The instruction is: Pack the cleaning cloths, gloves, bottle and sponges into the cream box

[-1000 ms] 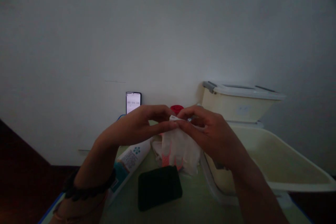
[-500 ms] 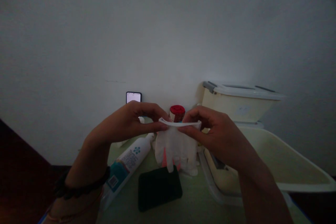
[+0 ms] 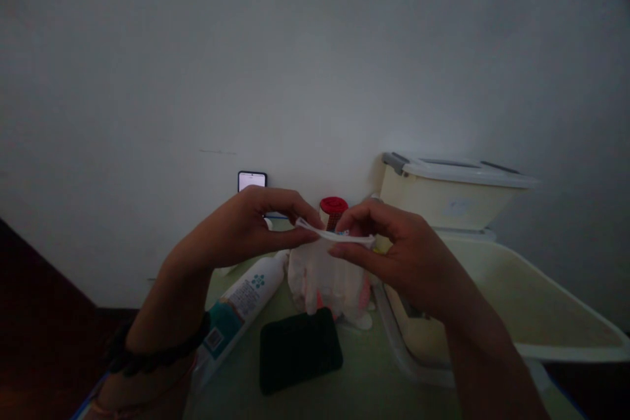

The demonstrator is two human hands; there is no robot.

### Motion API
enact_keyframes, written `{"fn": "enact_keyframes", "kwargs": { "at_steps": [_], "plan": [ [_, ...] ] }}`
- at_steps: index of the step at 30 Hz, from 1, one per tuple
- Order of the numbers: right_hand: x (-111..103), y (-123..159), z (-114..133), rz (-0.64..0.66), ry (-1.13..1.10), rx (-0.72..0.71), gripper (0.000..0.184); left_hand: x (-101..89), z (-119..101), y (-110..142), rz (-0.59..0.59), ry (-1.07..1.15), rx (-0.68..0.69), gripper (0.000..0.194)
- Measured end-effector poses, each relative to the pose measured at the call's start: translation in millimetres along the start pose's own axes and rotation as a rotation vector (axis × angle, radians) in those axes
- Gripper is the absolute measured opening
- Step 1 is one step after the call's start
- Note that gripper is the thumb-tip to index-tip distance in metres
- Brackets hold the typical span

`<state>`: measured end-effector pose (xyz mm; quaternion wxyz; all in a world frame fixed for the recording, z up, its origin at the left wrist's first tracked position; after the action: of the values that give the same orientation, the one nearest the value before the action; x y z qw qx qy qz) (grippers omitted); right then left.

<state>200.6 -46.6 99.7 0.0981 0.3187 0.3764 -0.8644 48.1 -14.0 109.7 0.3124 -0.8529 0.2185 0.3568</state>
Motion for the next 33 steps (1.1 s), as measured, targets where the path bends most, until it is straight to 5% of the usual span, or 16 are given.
{"fn": "enact_keyframes", "kwargs": {
  "at_steps": [13,19,26,33],
  "plan": [
    [-4.9,-0.4,2.4,-0.046,0.126,0.020,0.011,-2.1,0.1,2.2,-0.076,0.021,-0.043,0.010],
    [-7.5,4.2,-2.5,-0.224,0.148,0.070,0.012,4.2,5.7,-2.3,-0.205,0.088,-0.175,0.021],
    [2.6,-0.7,-2.8,-0.167,0.029,0.025,0.006,19.6,-4.5,-1.9,0.031,0.136,-0.104,0.017],
    [-0.2,-0.7,-0.8,-0.105,-0.089,-0.022,0.011,10.6,-3.3,4.5,0.146,0.171,-0.086,0.016]
  ]
}}
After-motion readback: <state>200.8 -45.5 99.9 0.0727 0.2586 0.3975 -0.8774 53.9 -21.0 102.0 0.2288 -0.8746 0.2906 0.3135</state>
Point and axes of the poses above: each hand's wrist, its own y-axis away from the middle knuckle, its own x-axis out of the palm, z = x × y, the point moved 6 cm from there along -y, towards the middle knuckle, and after that the axes turned 9 degrees about -x, right-handed, at the moved point
